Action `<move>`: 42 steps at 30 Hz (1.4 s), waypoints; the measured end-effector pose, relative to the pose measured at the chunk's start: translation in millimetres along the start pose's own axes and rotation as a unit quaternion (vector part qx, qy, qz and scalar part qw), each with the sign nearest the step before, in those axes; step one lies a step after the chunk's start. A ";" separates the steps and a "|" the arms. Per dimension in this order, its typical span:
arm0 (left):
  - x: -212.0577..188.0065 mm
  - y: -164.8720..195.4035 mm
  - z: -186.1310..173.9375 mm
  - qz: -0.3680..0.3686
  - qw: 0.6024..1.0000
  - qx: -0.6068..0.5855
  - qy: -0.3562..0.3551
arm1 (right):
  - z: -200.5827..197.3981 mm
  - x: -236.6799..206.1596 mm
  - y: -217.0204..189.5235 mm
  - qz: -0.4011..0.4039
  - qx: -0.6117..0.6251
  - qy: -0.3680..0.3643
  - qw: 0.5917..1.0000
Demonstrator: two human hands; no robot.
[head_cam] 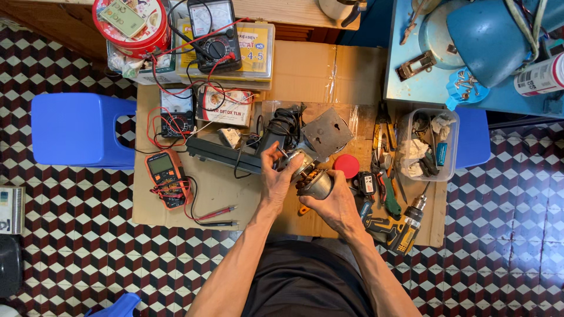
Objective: The person disassembles a small electrical motor, removes the rotor, and uses a multimeter to test the windings. They then reassemble the motor and continue testing the electrical connections.
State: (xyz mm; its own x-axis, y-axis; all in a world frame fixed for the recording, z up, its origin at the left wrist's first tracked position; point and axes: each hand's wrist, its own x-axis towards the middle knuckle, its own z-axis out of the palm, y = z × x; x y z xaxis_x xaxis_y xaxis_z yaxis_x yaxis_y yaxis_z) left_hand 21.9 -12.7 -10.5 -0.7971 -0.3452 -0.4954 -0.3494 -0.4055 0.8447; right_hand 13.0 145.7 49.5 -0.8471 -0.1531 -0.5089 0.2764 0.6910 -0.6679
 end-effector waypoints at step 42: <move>-14.0 -3.5 -15.1 0.002 0.997 -0.066 0.037 | 2.1 2.2 6.7 -0.096 -0.046 -0.057 0.993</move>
State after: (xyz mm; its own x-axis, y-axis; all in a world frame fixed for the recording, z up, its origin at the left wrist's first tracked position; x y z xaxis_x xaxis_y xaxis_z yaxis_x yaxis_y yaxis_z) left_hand 41.7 -19.3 -9.6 -0.7580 -0.4059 -0.5105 -0.2750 -0.5108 0.8145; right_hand 14.0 148.5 42.8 -0.8216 -0.3632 -0.4393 0.0683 0.7024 -0.7085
